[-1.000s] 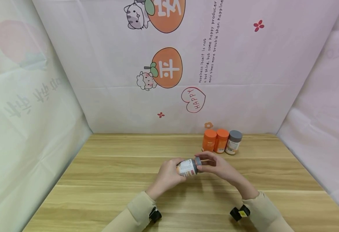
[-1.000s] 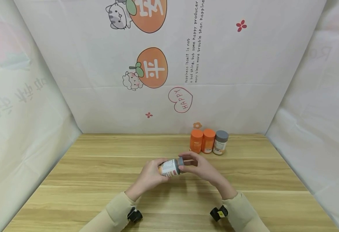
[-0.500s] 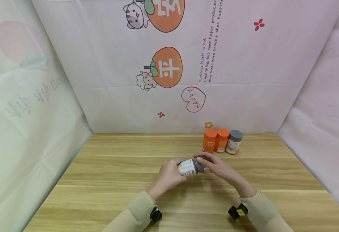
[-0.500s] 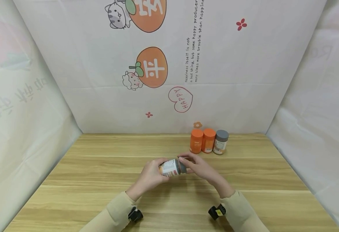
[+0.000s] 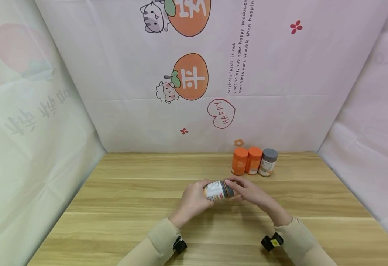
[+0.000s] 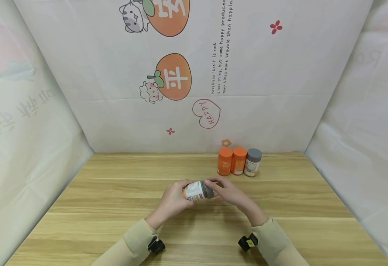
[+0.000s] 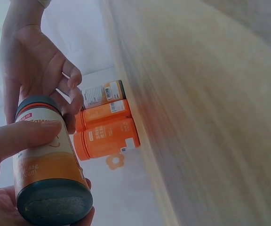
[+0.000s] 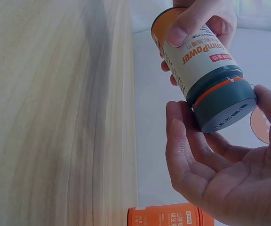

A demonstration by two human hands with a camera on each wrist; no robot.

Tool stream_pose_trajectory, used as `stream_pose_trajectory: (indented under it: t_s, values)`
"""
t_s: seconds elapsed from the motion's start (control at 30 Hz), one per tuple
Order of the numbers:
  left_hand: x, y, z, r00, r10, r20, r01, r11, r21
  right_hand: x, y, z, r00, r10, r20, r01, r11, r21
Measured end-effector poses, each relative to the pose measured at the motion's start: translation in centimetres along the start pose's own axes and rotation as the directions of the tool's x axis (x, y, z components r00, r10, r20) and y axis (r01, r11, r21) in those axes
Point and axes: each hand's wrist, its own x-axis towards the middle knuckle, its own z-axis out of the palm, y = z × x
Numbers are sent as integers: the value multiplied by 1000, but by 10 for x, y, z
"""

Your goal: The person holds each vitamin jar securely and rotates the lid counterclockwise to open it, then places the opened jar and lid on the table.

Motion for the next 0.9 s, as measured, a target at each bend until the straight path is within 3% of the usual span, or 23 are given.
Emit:
stream_pose_trajectory:
  t_s: [0.4,0.9]
  values:
    - [0,-1,0,1000,1,-8,-1,1000,-5,-2,1,-1,999,-34,20,33,998,53]
    - [0,-3,0,1000,0,-9,0,1000,9,-5,1,-4,996,-87,30,87,996,11]
